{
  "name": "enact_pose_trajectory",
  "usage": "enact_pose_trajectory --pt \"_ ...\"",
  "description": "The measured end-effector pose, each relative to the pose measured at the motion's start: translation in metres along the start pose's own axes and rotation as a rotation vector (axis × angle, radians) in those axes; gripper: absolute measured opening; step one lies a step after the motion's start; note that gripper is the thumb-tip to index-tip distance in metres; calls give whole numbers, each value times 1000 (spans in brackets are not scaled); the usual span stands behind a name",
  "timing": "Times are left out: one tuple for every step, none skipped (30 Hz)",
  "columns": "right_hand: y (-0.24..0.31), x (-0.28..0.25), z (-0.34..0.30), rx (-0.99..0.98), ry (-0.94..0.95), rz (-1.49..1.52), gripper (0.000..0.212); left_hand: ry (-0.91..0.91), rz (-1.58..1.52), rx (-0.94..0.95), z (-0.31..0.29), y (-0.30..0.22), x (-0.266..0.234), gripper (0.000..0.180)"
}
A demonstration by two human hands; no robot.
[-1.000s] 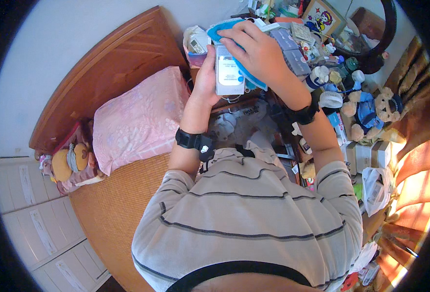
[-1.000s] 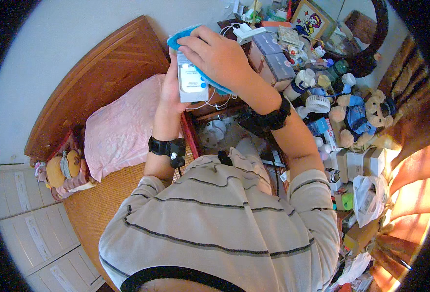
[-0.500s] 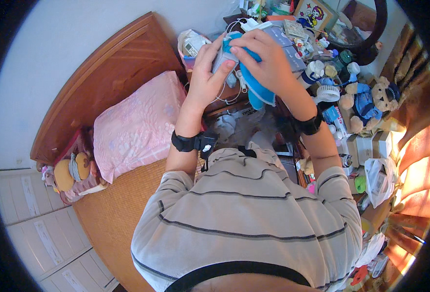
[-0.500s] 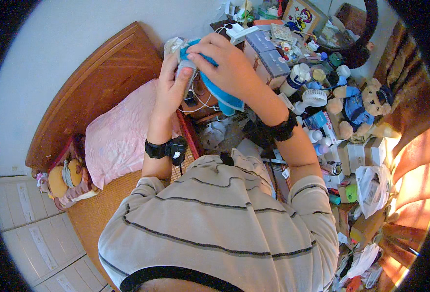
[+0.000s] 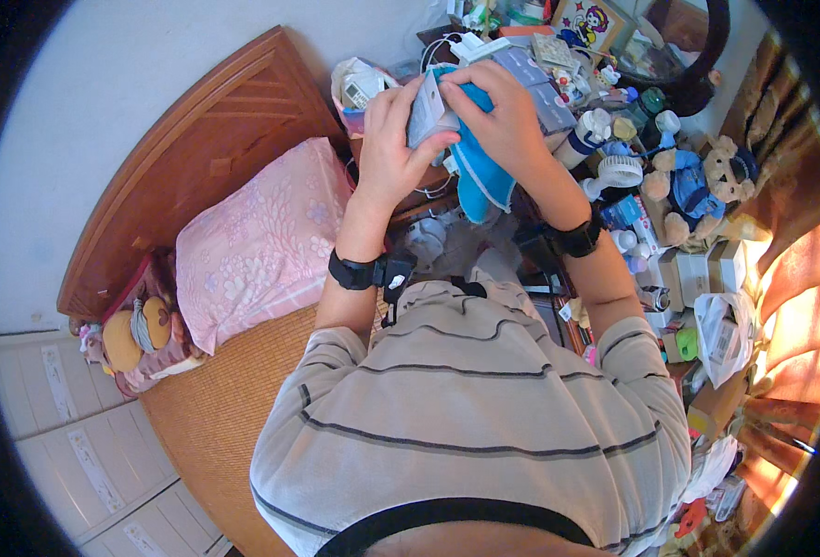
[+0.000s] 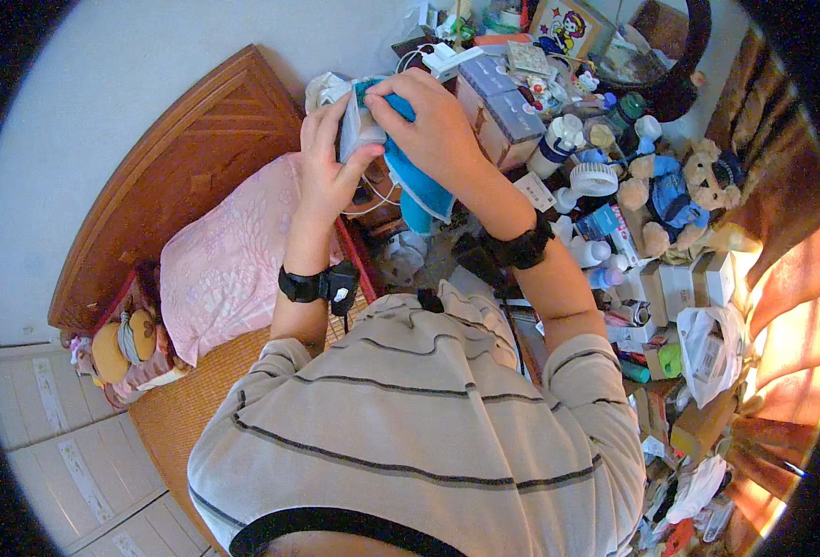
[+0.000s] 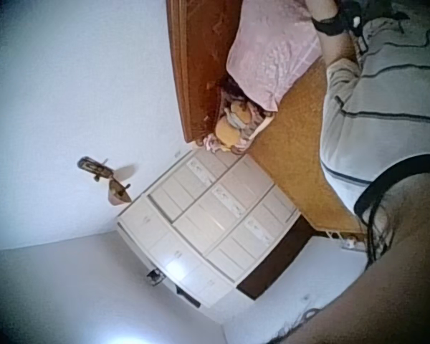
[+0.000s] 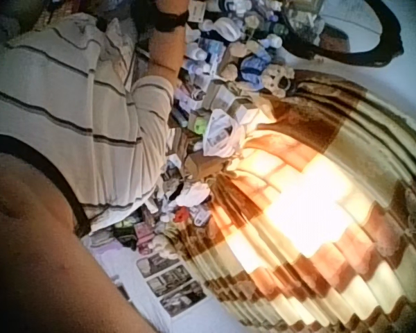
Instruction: The person cleans a water bottle, a small container, a toy, and an electronic device using a cloth, wiping the exterior surfaces of each item one at a time.
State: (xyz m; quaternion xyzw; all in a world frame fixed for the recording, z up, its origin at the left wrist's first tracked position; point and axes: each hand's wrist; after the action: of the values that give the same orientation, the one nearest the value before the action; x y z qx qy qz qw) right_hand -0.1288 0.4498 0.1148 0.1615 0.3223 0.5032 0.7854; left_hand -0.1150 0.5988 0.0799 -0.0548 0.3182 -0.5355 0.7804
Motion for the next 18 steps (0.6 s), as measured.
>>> enact_pose_trajectory --pt "1 1 -1 32 -14 -7 13 10 52 -20 1 -3 -1 65" --pt "2 2 -3 63 -28 -14 14 20 104 -39 1 -4 -1 65" --pt "5 1 -5 63 -28 -15 14 20 104 -39 1 -3 -1 65" --pt "8 0 -7 92 15 19 14 11 137 -57 0 -2 -1 66" --pt "12 -2 -9 120 57 52 14 2 169 -76 0 -1 -2 67" --pt "15 -4 -11 121 56 51 14 2 168 -75 0 0 -3 67" --pt "19 -6 -14 152 88 90 14 24 149 -80 -1 0 -5 65" --pt "21 -7 -14 183 121 128 14 45 131 -84 -1 0 -6 63" --pt "22 -8 -15 187 119 128 14 44 112 -64 -3 1 -5 66" --pt "21 -9 -14 183 125 110 14 48 110 -66 -4 1 -3 66" --pt "20 -9 -13 179 132 92 14 50 121 -36 -5 0 -2 67" --pt "18 -8 -13 183 127 90 14 54 130 -2 -4 -1 0 68" --pt "13 -6 -12 166 50 80 13 59 126 0 -4 -4 1 68" --pt "10 -6 -12 149 -27 70 13 77 180 12 -5 -7 1 69" --pt "8 -5 -11 165 -25 53 12 91 238 24 -5 -9 1 69" --pt "8 -6 -11 164 -29 53 12 92 238 28 -5 -9 1 69" --pt "9 -6 -10 170 -34 51 12 97 260 45 -5 -9 0 69" --pt "10 -6 -12 179 -39 49 11 105 280 59 -6 -9 0 70"
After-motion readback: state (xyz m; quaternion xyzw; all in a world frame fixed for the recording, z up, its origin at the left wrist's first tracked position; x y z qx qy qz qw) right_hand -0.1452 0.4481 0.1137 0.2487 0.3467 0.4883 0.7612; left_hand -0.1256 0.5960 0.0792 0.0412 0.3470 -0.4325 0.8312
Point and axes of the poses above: each hand's wrist, its own z-axis towards the middle knuckle, its own x-axis out of the palm, y = z × x, and after that the axes turned 5 degrees about z, right-handed
